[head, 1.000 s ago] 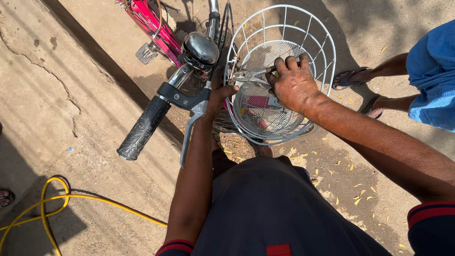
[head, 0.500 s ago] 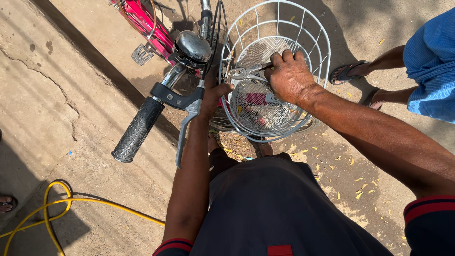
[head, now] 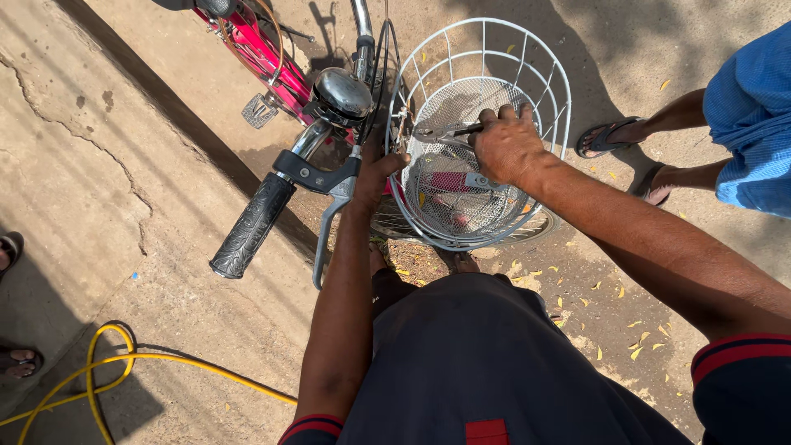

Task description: The person uses pliers to loosen and remove the chrome bell from the handlebar of a pink bicycle, working at the bell mount near the front basket. They grip the bell base with the pliers, twist it free, and hold the removed bell dome in one hand while continuing to work on the mount with the pliers.

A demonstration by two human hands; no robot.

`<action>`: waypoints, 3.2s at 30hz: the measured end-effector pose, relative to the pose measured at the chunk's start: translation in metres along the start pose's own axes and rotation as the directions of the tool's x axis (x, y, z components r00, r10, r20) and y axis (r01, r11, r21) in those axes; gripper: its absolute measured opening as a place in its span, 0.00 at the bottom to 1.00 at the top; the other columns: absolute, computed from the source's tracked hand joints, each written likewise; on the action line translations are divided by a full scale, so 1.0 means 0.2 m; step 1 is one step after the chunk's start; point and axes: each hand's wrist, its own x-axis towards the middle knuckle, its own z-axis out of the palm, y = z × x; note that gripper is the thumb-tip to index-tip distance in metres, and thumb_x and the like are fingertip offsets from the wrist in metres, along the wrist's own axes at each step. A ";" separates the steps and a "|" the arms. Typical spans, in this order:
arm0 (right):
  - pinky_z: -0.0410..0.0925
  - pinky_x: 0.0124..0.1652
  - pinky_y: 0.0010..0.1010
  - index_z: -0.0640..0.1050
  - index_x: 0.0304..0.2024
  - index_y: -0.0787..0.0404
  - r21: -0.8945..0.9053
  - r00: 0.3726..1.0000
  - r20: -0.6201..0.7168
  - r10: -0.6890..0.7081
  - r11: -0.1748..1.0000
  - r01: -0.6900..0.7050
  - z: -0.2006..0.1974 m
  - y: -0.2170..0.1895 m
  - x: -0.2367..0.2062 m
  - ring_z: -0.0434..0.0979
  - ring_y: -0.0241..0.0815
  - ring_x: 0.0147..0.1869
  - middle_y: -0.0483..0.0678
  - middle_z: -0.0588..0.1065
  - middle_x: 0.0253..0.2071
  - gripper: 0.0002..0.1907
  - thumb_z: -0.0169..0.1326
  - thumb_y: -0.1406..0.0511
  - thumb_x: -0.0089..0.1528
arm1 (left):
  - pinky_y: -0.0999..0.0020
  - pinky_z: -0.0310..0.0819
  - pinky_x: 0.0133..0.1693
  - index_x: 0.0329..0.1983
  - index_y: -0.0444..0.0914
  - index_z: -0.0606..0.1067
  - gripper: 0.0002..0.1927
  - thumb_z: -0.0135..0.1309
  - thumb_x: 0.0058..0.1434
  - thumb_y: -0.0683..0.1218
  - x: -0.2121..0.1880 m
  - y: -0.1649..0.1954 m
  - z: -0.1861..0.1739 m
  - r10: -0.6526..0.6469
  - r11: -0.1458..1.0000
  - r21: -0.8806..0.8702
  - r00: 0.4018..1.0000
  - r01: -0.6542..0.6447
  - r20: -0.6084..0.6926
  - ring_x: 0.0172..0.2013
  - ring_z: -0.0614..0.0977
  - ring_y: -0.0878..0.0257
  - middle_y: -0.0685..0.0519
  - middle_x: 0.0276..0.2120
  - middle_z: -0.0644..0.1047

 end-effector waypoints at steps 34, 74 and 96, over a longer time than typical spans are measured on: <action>0.73 0.50 0.42 0.83 0.49 0.59 0.708 0.958 0.102 -0.269 0.696 0.120 -0.12 -0.08 0.33 0.82 0.44 0.43 0.48 0.81 0.37 0.17 0.61 0.63 0.57 | 0.62 0.70 0.58 0.73 0.32 0.62 0.45 0.61 0.50 0.45 0.15 0.11 -0.30 -0.054 0.999 -0.002 0.997 0.054 0.051 0.59 0.75 0.55 0.45 0.61 0.74; 0.73 0.47 0.43 0.84 0.49 0.53 0.491 0.982 0.110 -0.154 0.867 0.081 -0.12 -0.14 0.26 0.84 0.47 0.40 0.52 0.84 0.37 0.19 0.58 0.52 0.61 | 0.58 0.65 0.60 0.75 0.40 0.56 0.52 0.64 0.48 0.54 0.09 0.23 -0.20 -0.137 0.991 -0.009 0.991 0.137 0.005 0.57 0.75 0.55 0.45 0.58 0.75; 0.70 0.62 0.42 0.82 0.55 0.45 0.097 0.959 0.208 0.191 0.972 -0.215 -0.20 -0.35 0.16 0.77 0.44 0.65 0.42 0.79 0.58 0.21 0.59 0.48 0.63 | 0.53 0.60 0.67 0.70 0.29 0.64 0.41 0.59 0.60 0.56 -1.51 1.06 -0.57 0.583 0.713 0.699 0.601 -0.056 -0.546 0.66 0.71 0.44 0.36 0.64 0.70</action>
